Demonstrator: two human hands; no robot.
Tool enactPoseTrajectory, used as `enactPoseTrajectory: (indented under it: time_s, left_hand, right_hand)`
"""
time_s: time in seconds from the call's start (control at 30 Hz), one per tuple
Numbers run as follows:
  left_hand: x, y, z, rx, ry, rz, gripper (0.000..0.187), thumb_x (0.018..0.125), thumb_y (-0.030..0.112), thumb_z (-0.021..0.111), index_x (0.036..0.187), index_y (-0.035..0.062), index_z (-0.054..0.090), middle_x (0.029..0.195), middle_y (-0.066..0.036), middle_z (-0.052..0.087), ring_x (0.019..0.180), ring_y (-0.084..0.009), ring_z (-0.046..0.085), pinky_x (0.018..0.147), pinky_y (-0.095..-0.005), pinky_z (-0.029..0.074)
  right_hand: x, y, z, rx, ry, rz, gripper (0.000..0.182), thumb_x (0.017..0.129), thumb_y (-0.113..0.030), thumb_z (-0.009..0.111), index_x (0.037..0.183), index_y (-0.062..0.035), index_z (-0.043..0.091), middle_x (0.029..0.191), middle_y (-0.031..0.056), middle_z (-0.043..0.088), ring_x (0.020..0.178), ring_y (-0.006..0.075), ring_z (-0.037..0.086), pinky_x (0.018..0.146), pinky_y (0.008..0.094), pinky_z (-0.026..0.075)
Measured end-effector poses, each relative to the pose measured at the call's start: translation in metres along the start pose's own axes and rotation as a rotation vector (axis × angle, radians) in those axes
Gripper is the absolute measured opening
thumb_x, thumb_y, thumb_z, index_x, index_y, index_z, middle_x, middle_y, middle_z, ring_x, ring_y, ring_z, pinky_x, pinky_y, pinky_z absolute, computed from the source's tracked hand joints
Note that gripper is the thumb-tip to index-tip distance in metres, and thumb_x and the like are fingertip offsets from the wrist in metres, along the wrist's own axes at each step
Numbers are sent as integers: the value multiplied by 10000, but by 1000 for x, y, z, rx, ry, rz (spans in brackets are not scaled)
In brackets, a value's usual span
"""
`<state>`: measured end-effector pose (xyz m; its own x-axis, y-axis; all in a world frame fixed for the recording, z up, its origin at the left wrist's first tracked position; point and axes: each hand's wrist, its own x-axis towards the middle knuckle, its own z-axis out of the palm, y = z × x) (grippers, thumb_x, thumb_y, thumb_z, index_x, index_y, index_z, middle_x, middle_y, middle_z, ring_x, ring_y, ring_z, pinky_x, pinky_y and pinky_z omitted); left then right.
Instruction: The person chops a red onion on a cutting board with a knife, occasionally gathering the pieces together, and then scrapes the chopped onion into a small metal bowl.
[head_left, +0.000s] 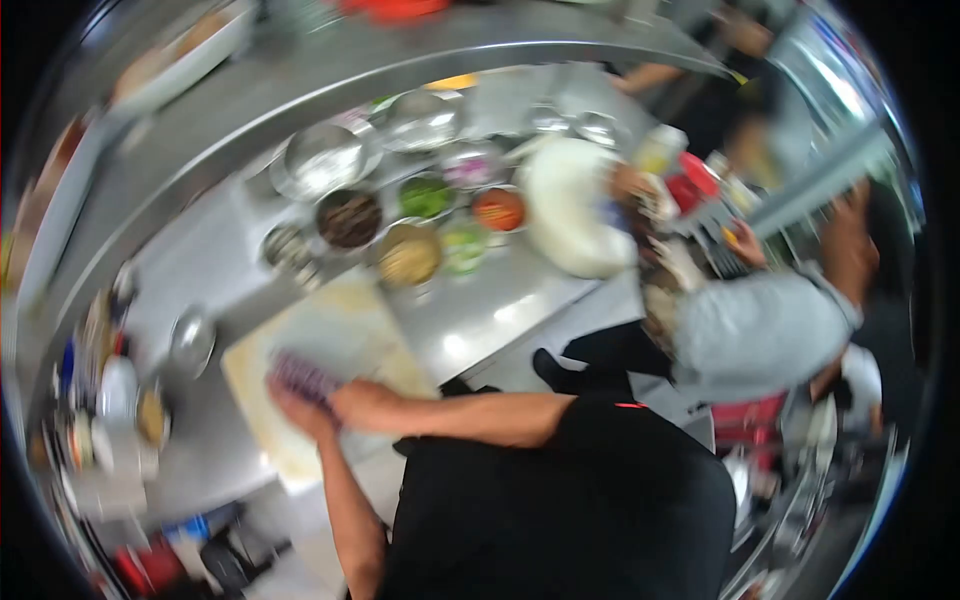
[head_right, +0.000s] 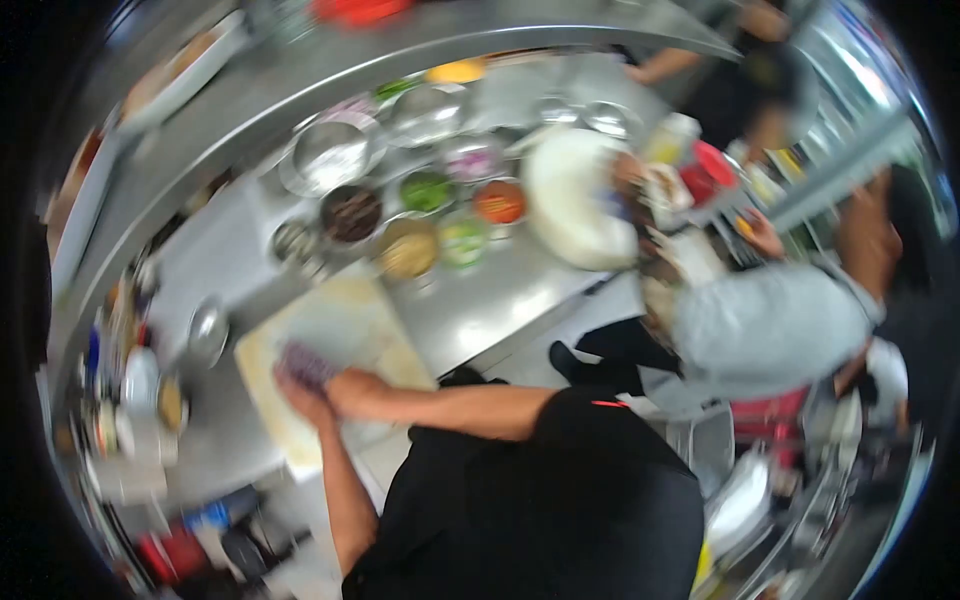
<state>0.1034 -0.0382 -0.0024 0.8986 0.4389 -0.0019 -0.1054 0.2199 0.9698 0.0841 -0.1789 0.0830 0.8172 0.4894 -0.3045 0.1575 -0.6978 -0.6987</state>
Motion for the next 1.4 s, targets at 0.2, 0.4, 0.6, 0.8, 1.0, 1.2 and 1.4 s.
enactPoseTrajectory:
  time_s: [0.2, 0.4, 0.6, 0.8, 1.0, 1.2, 1.4]
  left_hand:
    - [-11, -45, -36, 359, 142, 262, 647, 1047, 451, 276, 1459, -39, 364, 1496, -211, 395, 1366, -335, 396, 1145, -428, 301]
    - [-14, -32, -31, 391, 251, 292, 665, 1044, 465, 239, 1485, -24, 333, 1530, -236, 336, 1413, -354, 334, 1178, -434, 256]
    - [6, -40, -55, 700, 310, 375, 664, 1056, 432, 271, 1464, -91, 307, 1520, -278, 319, 1424, -379, 302, 1192, -447, 216]
    - [30, -18, -44, 757, -98, 404, 554, 1056, 385, 347, 1242, -83, 578, 1226, -223, 581, 1167, -340, 522, 1041, -429, 378]
    - [16, -9, -44, 523, -278, 339, 484, 1051, 347, 370, 1152, -63, 605, 1130, -182, 622, 1082, -306, 570, 975, -406, 429]
    - [5, -51, -58, 570, 141, 198, 542, 1033, 400, 331, 1281, -33, 543, 1265, -206, 580, 1209, -329, 528, 1044, -421, 401]
    - [-11, -13, -44, 644, 226, 403, 560, 1043, 367, 320, 1321, -81, 509, 1348, -253, 535, 1281, -396, 480, 1105, -426, 344]
  right_hand:
    - [-9, -5, 10, 80, 125, -19, 222, 814, -165, 571, 800, 5, 712, 817, 246, 689, 796, 394, 689, 676, 493, 539]
    - [12, 7, 34, 127, 122, -13, 203, 786, -133, 571, 774, 13, 712, 752, 243, 679, 728, 406, 685, 662, 492, 545]
    - [14, 6, 22, 43, 118, -52, 245, 848, -169, 547, 791, 26, 683, 781, 265, 664, 765, 420, 671, 682, 513, 532]
    - [-13, -2, -30, 189, 280, 9, 432, 976, -271, 432, 813, 52, 667, 797, 282, 659, 792, 443, 657, 777, 513, 521]
    - [-3, 22, -19, 118, 234, 0, 434, 972, -251, 415, 799, 60, 663, 825, 287, 663, 791, 447, 660, 767, 527, 523]
    - [29, 15, 25, 107, 99, -52, 205, 808, -136, 545, 804, 1, 698, 811, 228, 674, 767, 388, 662, 719, 486, 523]
    - [14, -12, 10, 12, 197, -111, 390, 966, -238, 433, 818, 35, 670, 825, 265, 663, 804, 443, 646, 762, 528, 502]
